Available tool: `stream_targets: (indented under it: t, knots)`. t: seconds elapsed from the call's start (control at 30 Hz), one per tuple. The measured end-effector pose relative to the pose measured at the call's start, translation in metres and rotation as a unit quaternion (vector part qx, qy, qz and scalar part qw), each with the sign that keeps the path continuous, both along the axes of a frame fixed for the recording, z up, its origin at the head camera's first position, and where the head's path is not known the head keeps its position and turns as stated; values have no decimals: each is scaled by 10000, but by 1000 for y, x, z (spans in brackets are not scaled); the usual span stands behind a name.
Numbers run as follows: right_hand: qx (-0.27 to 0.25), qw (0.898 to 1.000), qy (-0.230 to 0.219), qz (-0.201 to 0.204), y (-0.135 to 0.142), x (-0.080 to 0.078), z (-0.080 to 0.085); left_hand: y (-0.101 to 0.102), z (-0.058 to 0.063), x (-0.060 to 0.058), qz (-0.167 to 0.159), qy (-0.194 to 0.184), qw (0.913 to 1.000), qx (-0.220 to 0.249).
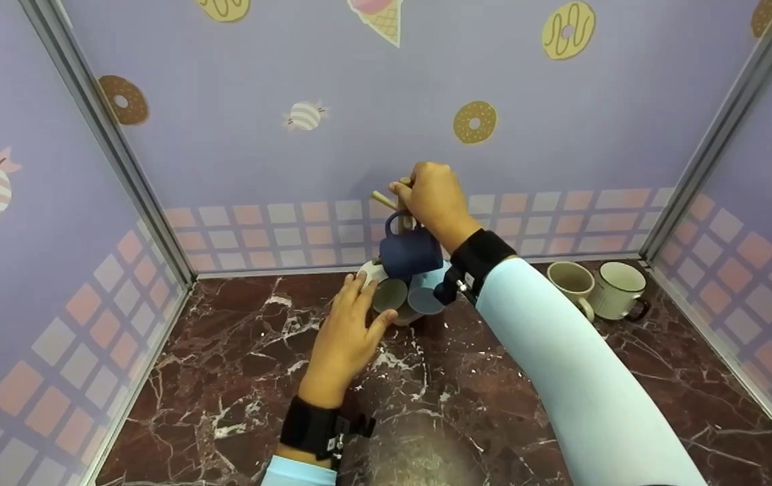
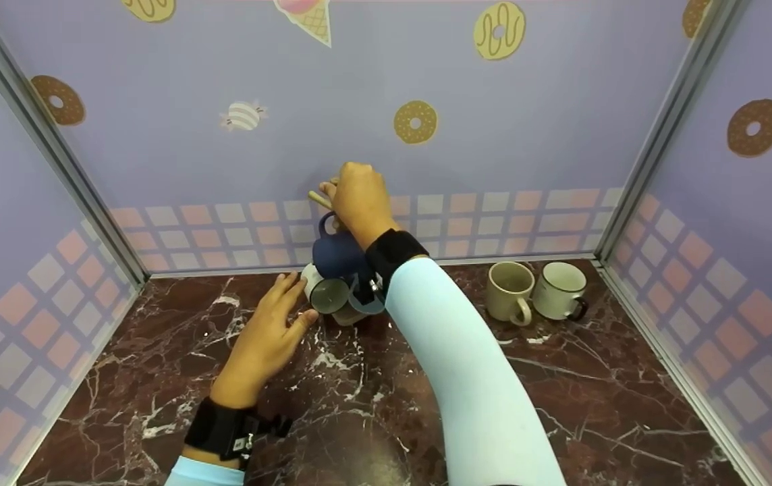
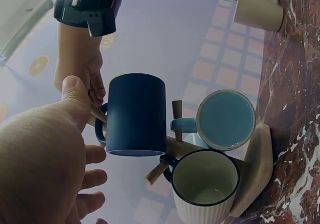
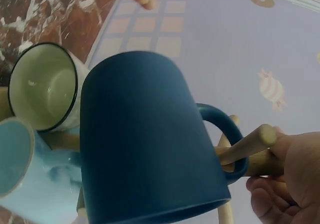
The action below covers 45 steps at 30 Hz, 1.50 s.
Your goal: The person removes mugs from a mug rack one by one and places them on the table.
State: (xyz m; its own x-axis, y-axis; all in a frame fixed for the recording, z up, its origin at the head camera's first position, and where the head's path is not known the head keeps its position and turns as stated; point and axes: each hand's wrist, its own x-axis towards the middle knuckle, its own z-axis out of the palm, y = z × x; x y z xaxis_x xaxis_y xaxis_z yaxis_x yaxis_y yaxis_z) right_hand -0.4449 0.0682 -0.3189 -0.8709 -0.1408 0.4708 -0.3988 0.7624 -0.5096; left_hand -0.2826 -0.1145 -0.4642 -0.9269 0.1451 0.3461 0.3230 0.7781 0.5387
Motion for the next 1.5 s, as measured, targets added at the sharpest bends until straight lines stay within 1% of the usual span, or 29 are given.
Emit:
stream_targets:
  t: [0.1, 0.17, 0.3, 0.4, 0.47, 0.57, 0.6, 0.7, 0.8, 0.93, 1.07, 1.13, 1.27, 1.37, 1.5]
  knots:
    - [-145, 9998, -134, -15, 5, 6, 0, -1, 2, -1, -45, 100, 9999, 2]
    - [-151, 9997, -210, -48, 10, 11, -3, -3, 4, 0, -79, 144, 9999, 21]
    - [-210, 9991, -355, -38, 25, 20, -12, -8, 6, 2, -64, 62, 9999, 120]
    - [-457, 9966, -649, 206, 36, 24, -21, -14, 8, 2, 31, -38, 9999, 164]
    - [-619, 9931, -916, 392, 41, 26, -26, -18, 10, 0, 133, -37, 9997, 217]
    - [-766, 9863, -1282, 700, 47, 28, -37, -23, 15, -3, 351, 97, 9987, 350]
    - [-754, 9848, -1341, 806, 49, 29, -41, -24, 17, -4, 425, 165, 9981, 411]
    - [-739, 9798, -1459, 1154, 52, 32, -54, -27, 23, -10, 556, 313, 9957, 672]
    - [-693, 9760, -1516, 1403, 53, 35, -68, -29, 28, -22, 555, 320, 9932, 973]
    - [-789, 9708, -1692, 1507, 50, 37, -83, -27, 33, -42, 507, 126, 9894, 1354]
    - [-938, 9689, -1741, 1490, 45, 38, -92, -20, 35, -57, 495, -317, 9832, 1726]
    - [-984, 9693, -1720, 1452, 41, 38, -94, -16, 36, -61, 520, -580, 9783, 1922]
    - [-1071, 9702, -1662, 1401, 35, 37, -97, -8, 32, -68, 528, -820, 9701, 2221]
    - [-1192, 9692, -1634, 1403, 31, 37, -99, -4, 28, -69, 550, -872, 9658, 2377]
    - [-1355, 9667, -1673, 1381, 29, 38, -101, -1, 26, -68, 640, -873, 9618, 2515]
